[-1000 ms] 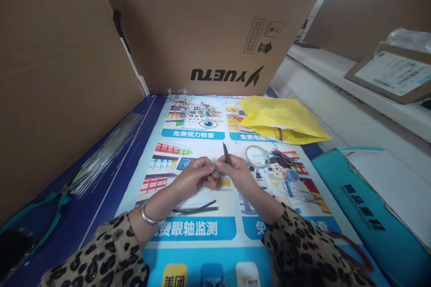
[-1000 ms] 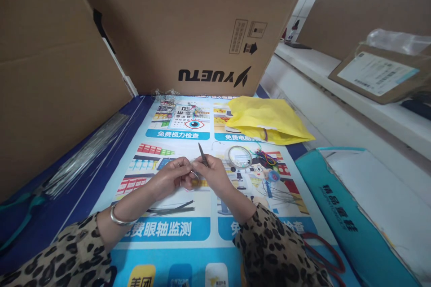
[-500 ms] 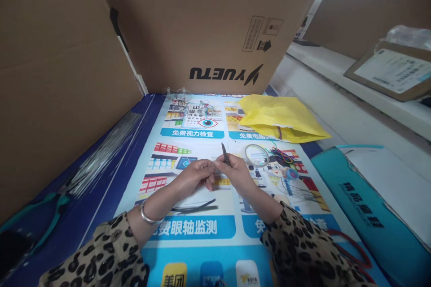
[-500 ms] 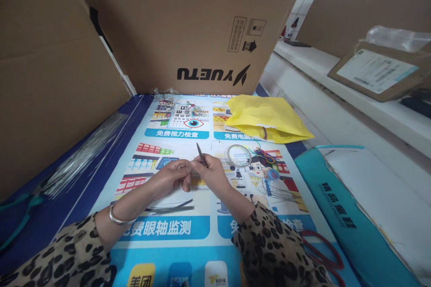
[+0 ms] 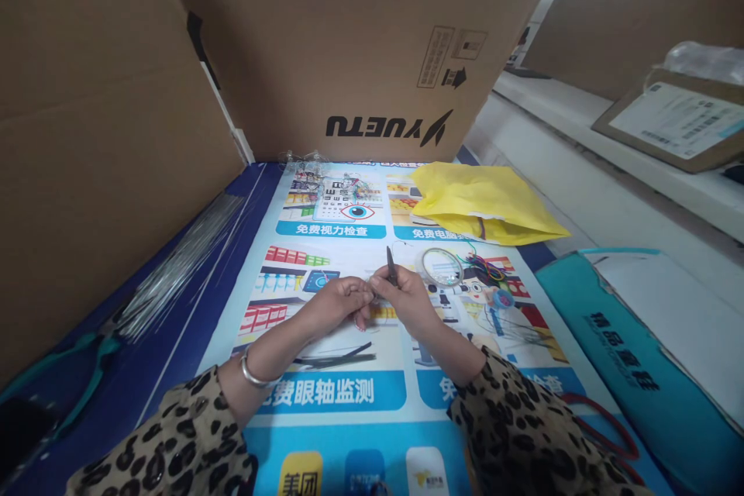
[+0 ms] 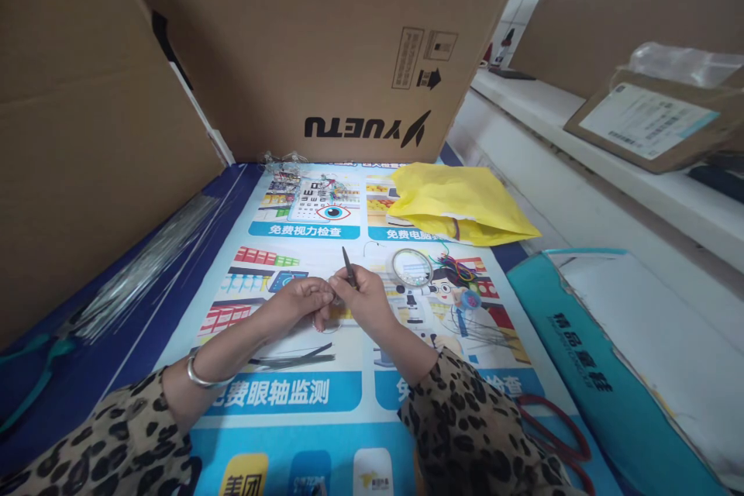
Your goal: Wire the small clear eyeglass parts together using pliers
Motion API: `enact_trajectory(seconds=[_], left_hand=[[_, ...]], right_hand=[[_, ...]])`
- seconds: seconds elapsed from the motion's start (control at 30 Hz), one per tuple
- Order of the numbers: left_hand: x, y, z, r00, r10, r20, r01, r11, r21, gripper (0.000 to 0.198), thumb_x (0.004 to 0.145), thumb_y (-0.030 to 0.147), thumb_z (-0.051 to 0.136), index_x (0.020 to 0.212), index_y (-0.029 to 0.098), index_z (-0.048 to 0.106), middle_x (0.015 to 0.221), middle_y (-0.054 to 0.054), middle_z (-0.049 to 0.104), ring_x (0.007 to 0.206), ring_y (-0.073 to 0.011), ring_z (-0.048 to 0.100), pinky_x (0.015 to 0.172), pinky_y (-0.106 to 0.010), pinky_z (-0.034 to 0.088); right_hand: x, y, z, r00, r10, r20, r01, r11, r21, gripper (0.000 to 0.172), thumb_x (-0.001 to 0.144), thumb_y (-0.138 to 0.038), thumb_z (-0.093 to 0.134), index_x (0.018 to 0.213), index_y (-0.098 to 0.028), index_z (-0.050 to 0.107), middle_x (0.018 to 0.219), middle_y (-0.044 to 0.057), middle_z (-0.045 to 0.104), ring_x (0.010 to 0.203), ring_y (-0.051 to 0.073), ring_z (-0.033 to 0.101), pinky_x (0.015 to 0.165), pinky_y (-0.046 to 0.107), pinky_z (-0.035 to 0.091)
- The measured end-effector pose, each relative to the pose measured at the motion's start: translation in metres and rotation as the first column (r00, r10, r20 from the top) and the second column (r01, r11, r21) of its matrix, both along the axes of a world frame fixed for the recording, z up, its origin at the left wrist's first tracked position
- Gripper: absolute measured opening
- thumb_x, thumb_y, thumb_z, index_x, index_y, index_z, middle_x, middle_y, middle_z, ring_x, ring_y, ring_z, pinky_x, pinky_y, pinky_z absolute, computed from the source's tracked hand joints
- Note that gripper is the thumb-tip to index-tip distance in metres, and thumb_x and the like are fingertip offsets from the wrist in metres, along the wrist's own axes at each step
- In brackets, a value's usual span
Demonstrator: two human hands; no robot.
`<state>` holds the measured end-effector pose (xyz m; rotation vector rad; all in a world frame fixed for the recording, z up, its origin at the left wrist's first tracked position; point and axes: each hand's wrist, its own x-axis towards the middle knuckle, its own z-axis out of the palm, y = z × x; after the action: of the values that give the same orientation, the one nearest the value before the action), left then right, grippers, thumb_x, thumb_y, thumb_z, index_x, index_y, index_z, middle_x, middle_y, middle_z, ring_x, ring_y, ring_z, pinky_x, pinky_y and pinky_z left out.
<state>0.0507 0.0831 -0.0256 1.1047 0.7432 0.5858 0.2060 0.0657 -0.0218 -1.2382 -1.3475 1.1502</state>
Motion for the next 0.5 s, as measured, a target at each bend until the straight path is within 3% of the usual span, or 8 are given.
enact_trajectory(seconds=[0.17,0.5], left_hand=[[-0.0008,-0.0005,0.0025,0.997,0.019,-0.07,-0.02,1.0,-0.009,0.024,0.073,0.036,0.06,0.073,0.013,0.054,0.052,0.001,0.057,0.041,-0.0088,0.052,0.043,-0.021,0.041],[-0.0034,0.0011,0.0019,0.998,0.024,-0.055,-0.026,0.999,-0.04,0.02,0.074,0.032,0.058,0.074,0.012,0.058,0.047,0.001,0.056,0.032,-0.0065,0.046,0.035,-0.017,0.034]], right_hand=[[-0.0006,0.0001,-0.0005,0.999,-0.032,-0.018,0.032,0.999,0.01,0.018,0.073,-0.035,0.058,0.069,-0.018,0.055,0.059,-0.003,0.052,0.056,0.01,0.046,0.056,0.023,0.039],[-0.0068,0.0,-0.0036,0.995,-0.087,-0.047,0.087,0.996,0.01,0.019,0.072,-0.036,0.059,0.071,-0.018,0.054,0.059,-0.003,0.052,0.056,0.01,0.047,0.055,0.023,0.041]])
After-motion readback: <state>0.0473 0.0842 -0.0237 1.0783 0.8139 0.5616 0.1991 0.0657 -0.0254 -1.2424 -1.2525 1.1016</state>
